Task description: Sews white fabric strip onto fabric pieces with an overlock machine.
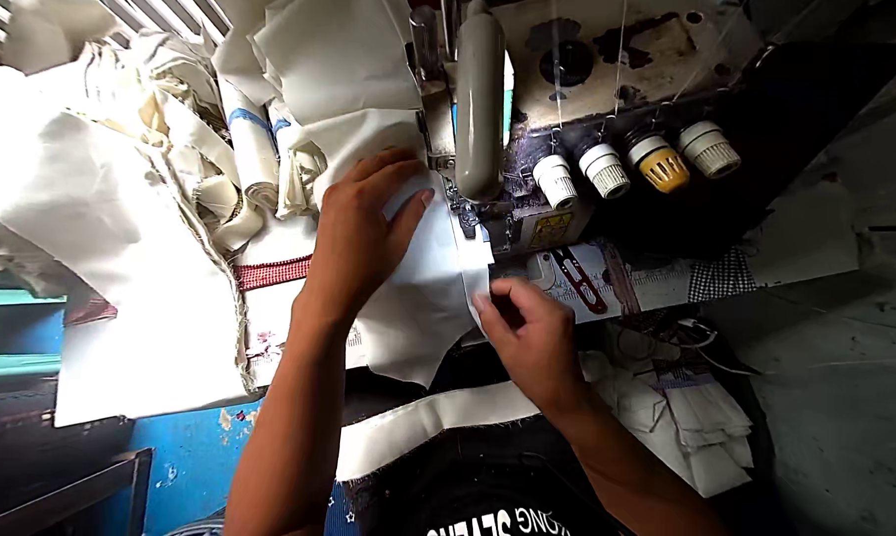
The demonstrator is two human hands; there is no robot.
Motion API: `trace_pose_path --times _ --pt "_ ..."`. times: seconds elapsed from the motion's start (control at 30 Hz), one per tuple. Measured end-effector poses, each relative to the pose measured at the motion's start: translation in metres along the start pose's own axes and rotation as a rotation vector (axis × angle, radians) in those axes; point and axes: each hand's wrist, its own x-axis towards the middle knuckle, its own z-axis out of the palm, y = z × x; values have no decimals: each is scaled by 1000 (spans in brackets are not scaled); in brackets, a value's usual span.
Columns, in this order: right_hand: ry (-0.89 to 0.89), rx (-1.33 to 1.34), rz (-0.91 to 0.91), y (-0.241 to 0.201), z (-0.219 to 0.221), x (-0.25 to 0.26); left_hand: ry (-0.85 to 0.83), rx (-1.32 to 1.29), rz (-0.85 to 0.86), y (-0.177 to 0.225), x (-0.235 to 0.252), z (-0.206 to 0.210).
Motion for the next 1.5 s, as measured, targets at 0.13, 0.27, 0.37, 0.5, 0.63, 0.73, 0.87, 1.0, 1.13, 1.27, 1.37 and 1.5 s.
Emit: trace_pose_path --times 0.13,0.27,0.37,0.5,0.63,0.73,0.87,1.0,1.13,1.27,1.37,1.5 --pt "-14 -280 -187 12 -20 -68 108 -107 -219 57 -72 -2" --pt "-332 -233 -313 34 -38 -114 -91 -687 -550 92 -125 46" --pt "-625 -79 -260 42 -56 -91 -35 -951 -706 95 -132 61" --pt "-240 223 -80 36 -45 -23 -89 -1155 -748 95 -131 48" --pt "-347 803 211 27 -11 10 -61 -1412 -744 96 -131 39" --pt "-255 879 361 16 2 8 8 -1181 -673 93 -133 40" --pt "-187 661 299 17 -2 -3 -34 -1068 -698 89 -137 51" --pt "-176 635 272 12 -17 -14 -83 -1332 -742 98 -136 43" --pt "-255 664 244 9 -26 -18 -92 -1424 -763 101 -135 49" --pt "-261 669 207 6 -26 -16 -35 -1301 -701 98 -136 60" --pt "-156 544 175 0 -19 -17 -34 -1091 -643 96 -139 60" --pt "-93 496 148 -1 -14 -19 2 -434 -380 96 -132 23"
